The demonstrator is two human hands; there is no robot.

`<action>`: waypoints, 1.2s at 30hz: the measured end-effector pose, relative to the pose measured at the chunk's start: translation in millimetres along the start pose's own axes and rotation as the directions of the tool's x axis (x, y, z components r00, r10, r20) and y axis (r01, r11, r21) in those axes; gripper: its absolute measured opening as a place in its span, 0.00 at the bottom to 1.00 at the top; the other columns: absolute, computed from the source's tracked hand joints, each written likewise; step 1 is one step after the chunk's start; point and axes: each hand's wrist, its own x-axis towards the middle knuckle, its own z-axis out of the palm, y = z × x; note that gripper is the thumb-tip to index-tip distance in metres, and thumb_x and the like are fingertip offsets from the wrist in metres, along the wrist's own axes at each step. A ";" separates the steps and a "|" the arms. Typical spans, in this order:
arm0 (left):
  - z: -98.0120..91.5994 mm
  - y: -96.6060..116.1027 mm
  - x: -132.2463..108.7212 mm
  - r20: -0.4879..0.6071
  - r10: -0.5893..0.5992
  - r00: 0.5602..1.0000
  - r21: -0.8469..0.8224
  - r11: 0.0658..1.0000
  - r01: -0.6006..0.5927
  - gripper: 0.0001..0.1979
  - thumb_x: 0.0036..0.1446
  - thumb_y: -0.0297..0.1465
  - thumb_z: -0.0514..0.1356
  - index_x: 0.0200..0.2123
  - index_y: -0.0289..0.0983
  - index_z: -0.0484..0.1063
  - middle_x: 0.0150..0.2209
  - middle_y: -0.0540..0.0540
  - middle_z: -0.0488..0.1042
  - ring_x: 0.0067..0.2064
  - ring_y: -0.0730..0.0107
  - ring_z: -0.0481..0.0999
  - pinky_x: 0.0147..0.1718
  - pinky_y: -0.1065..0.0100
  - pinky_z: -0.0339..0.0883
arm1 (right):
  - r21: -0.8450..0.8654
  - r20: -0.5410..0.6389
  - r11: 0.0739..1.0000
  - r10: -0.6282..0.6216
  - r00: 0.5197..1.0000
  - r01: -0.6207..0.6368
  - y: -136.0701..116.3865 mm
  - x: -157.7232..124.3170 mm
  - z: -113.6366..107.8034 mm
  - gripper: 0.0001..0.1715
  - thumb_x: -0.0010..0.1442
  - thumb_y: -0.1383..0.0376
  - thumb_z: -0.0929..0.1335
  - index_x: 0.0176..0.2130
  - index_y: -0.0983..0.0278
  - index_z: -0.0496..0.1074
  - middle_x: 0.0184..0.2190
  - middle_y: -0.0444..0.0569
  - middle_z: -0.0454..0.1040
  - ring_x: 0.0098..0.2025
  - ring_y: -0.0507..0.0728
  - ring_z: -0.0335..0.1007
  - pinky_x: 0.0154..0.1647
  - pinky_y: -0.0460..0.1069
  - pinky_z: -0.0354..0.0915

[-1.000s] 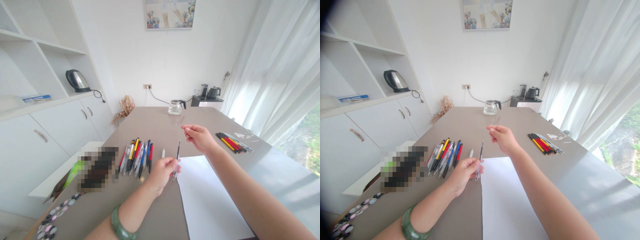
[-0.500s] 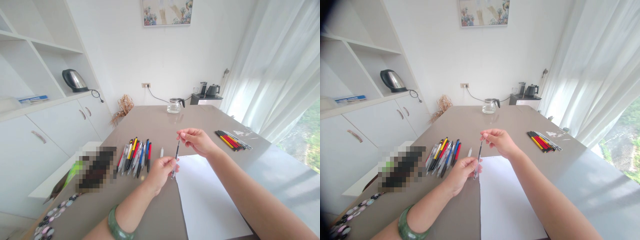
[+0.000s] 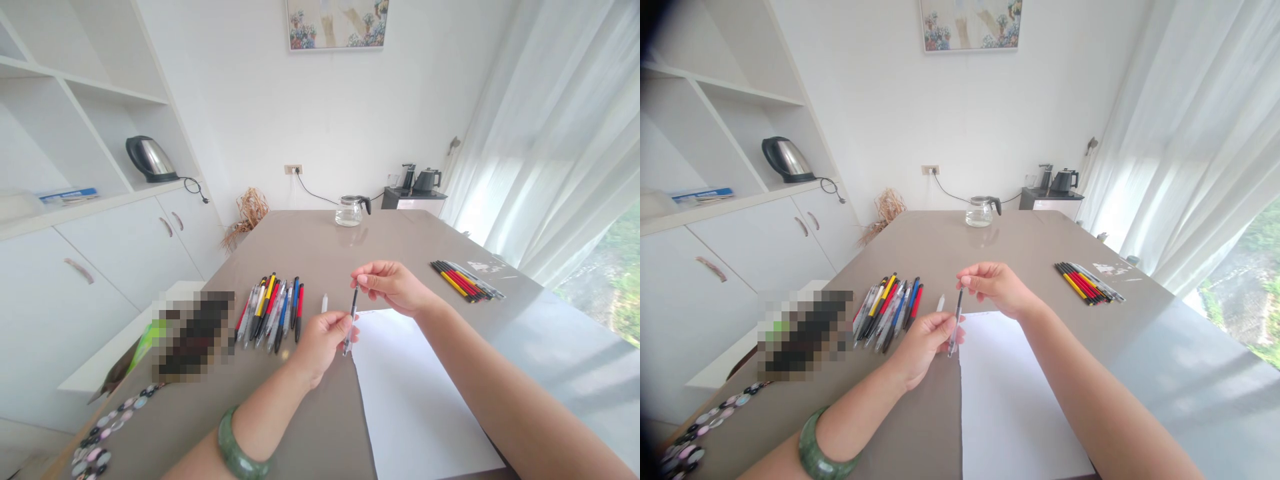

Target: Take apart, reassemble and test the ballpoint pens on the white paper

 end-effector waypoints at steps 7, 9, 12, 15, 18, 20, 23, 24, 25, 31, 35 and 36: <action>-0.9 1.1 -1.0 0.004 0.022 1.000 0.016 1.000 -0.022 0.17 0.50 0.41 0.55 0.35 0.33 0.71 0.29 0.43 0.71 0.31 0.70 0.69 0.29 0.70 0.59 | 0.116 0.082 0.993 0.030 0.996 -0.040 -1.2 -2.1 5.2 0.10 0.46 0.63 0.69 0.31 0.65 0.70 0.28 0.45 0.70 0.24 0.46 0.60 0.23 0.43 0.56; -1.0 0.7 -1.0 0.001 0.027 1.000 0.018 0.999 -0.027 0.17 0.50 0.41 0.55 0.35 0.33 0.71 0.30 0.43 0.72 0.32 0.69 0.69 0.30 0.69 0.60 | 0.121 0.100 0.991 0.043 0.994 -0.056 -0.4 -2.4 4.3 0.14 0.45 0.62 0.70 0.34 0.64 0.70 0.29 0.46 0.70 0.26 0.47 0.61 0.23 0.43 0.57; -1.4 -0.5 -0.9 -0.007 0.044 0.999 0.008 0.999 -0.044 0.16 0.51 0.40 0.55 0.37 0.34 0.70 0.31 0.43 0.72 0.34 0.68 0.69 0.32 0.68 0.60 | 0.104 0.105 0.992 0.059 0.993 -0.070 4.7 -0.5 -0.2 0.20 0.50 0.54 0.65 0.40 0.62 0.67 0.34 0.49 0.69 0.28 0.49 0.63 0.24 0.44 0.58; -1.7 -1.1 -1.1 -0.006 0.055 0.998 -0.028 0.998 -0.055 0.16 0.51 0.40 0.55 0.38 0.34 0.70 0.31 0.43 0.72 0.35 0.68 0.70 0.34 0.67 0.60 | -0.103 -0.012 0.990 0.097 0.995 -0.097 16.5 7.6 -5.0 0.27 0.54 0.47 0.56 0.42 0.63 0.65 0.34 0.50 0.69 0.28 0.50 0.63 0.24 0.44 0.59; -1.5 -0.9 -2.3 0.017 0.067 0.998 -0.054 0.996 -0.066 0.16 0.51 0.39 0.54 0.39 0.34 0.70 0.31 0.43 0.71 0.34 0.68 0.70 0.34 0.67 0.60 | -0.561 -0.133 0.805 0.140 0.981 -0.191 32.6 23.4 -3.6 0.27 0.52 0.47 0.57 0.36 0.65 0.68 0.29 0.49 0.69 0.24 0.49 0.61 0.22 0.44 0.57; -1.2 -0.5 -3.3 0.035 0.080 0.996 -0.052 0.996 -0.078 0.16 0.52 0.39 0.54 0.39 0.34 0.70 0.30 0.44 0.71 0.34 0.68 0.69 0.33 0.67 0.60 | -0.710 -0.142 0.672 0.158 0.977 -0.212 43.0 36.9 2.7 0.24 0.48 0.47 0.62 0.29 0.66 0.69 0.23 0.48 0.68 0.22 0.50 0.60 0.20 0.44 0.55; -1.0 0.2 -4.6 0.055 0.086 0.995 -0.056 0.995 -0.083 0.16 0.52 0.39 0.54 0.39 0.34 0.70 0.30 0.43 0.71 0.34 0.68 0.69 0.34 0.66 0.61 | -0.770 -0.118 0.608 0.167 0.979 -0.196 55.7 57.4 18.6 0.23 0.41 0.47 0.66 0.20 0.65 0.68 0.18 0.46 0.66 0.23 0.51 0.60 0.21 0.45 0.53; -0.9 0.5 -4.8 0.058 0.083 0.995 -0.060 0.995 -0.079 0.16 0.52 0.39 0.54 0.39 0.33 0.70 0.30 0.43 0.71 0.34 0.67 0.70 0.34 0.66 0.61 | -0.785 -0.113 0.589 0.170 0.979 -0.193 59.0 63.1 24.6 0.23 0.39 0.47 0.67 0.19 0.65 0.68 0.17 0.46 0.66 0.24 0.52 0.61 0.22 0.45 0.53; -0.9 0.8 -4.9 0.059 0.078 0.995 -0.065 0.995 -0.075 0.16 0.52 0.39 0.54 0.39 0.33 0.70 0.30 0.43 0.71 0.34 0.67 0.70 0.34 0.66 0.61 | -0.796 -0.111 0.574 0.174 0.978 -0.192 61.9 67.8 30.3 0.23 0.38 0.47 0.68 0.17 0.65 0.67 0.16 0.46 0.65 0.24 0.53 0.61 0.22 0.45 0.53; 0.3 2.4 -5.1 0.058 0.073 0.996 -0.104 0.992 -0.067 0.17 0.51 0.40 0.55 0.39 0.32 0.70 0.30 0.42 0.71 0.34 0.67 0.70 0.33 0.66 0.61 | -0.777 -0.111 0.601 0.160 0.981 -0.186 64.7 73.5 39.9 0.13 0.36 0.59 0.71 0.13 0.65 0.66 0.11 0.43 0.63 0.18 0.50 0.58 0.19 0.44 0.52; 1.0 3.0 -5.7 0.052 0.057 0.997 -0.084 0.995 -0.053 0.18 0.50 0.41 0.56 0.38 0.32 0.70 0.30 0.43 0.71 0.33 0.67 0.70 0.31 0.67 0.60 | -0.685 -0.171 0.708 0.070 0.983 -0.169 38.7 60.2 14.0 0.10 0.44 0.60 0.67 0.21 0.65 0.67 0.15 0.45 0.66 0.18 0.49 0.59 0.18 0.44 0.55; 1.2 3.1 -5.8 0.052 0.052 0.997 -0.081 0.996 -0.048 0.18 0.50 0.41 0.56 0.37 0.32 0.70 0.30 0.43 0.71 0.33 0.67 0.70 0.31 0.68 0.60 | -0.653 -0.191 0.741 0.034 0.981 -0.153 28.4 54.6 6.3 0.11 0.47 0.59 0.65 0.24 0.65 0.68 0.18 0.46 0.68 0.19 0.49 0.61 0.19 0.44 0.57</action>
